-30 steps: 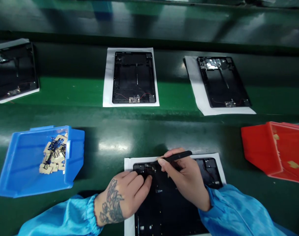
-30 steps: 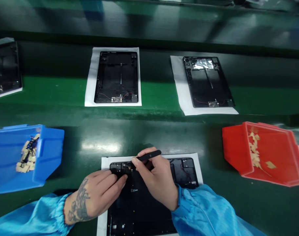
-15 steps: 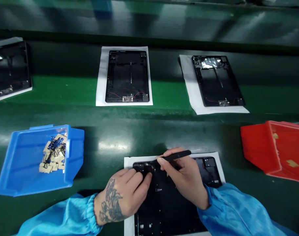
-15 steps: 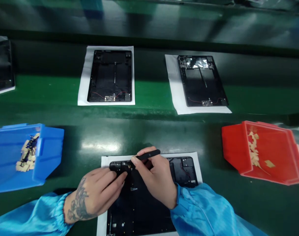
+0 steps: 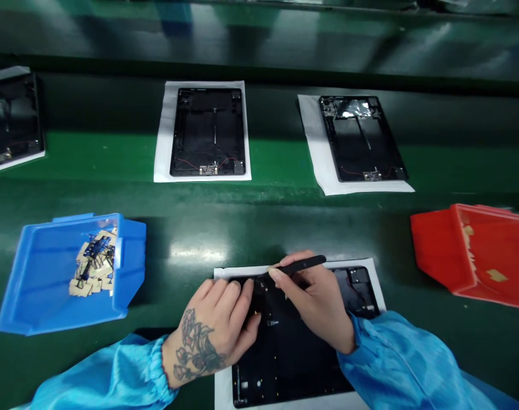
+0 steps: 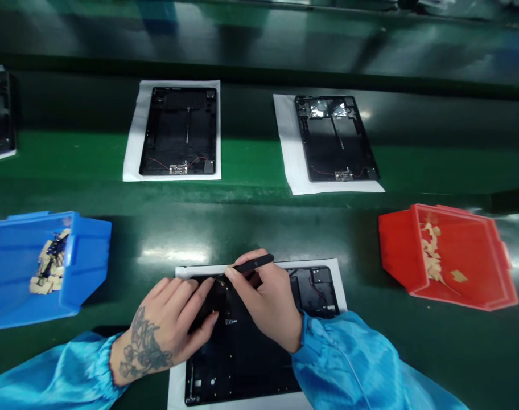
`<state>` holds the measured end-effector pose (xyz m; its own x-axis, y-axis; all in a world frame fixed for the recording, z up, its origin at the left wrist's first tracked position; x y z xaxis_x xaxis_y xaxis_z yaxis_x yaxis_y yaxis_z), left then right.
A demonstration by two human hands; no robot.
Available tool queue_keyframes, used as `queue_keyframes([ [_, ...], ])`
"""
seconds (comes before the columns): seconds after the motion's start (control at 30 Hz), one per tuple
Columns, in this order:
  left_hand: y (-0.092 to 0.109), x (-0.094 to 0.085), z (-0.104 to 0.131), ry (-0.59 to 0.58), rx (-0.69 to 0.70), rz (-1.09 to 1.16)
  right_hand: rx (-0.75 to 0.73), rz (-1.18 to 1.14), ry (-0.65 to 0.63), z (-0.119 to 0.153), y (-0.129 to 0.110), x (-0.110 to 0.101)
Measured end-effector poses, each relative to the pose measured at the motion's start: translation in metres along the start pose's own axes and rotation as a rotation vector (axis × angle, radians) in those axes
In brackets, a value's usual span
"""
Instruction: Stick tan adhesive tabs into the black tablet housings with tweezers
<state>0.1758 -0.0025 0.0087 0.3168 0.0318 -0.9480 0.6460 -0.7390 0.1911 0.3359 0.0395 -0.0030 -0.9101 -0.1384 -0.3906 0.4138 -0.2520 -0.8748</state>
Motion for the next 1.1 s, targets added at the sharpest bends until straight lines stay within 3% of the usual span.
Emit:
queue_keyframes([
  [0.23, -0.002, 0.001, 0.000, 0.002, -0.016, 0.034, -0.363, 0.176, -0.004, 0.010, -0.012, 0.005],
  [0.43, -0.002, 0.003, -0.002, 0.015, -0.019, 0.044, -0.485, 0.123, 0.065, 0.015, -0.022, -0.011],
  [0.6, -0.001, 0.001, -0.003, 0.027, -0.029, 0.050, -0.373, 0.060, -0.006, 0.014, -0.016, -0.018],
  [0.9, -0.003, 0.003, -0.004, 0.012, -0.034, 0.061, -0.315, 0.096, -0.032, 0.013, -0.006, -0.014],
  [1.1, -0.001, 0.001, -0.002, 0.025, -0.022, 0.054, 0.050, -0.080, -0.043, 0.002, 0.010, -0.015],
])
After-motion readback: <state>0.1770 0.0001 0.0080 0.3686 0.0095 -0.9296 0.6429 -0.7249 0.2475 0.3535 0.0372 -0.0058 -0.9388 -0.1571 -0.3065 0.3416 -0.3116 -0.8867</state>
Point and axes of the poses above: each hand's wrist, its own z-axis away from the middle knuckle, its own x-axis out of the palm, y = z × x, the point moved 5 cm from there along -z, towards the middle knuckle, and after that the axes turned 8 degrees about x, right-handed, at the moved point
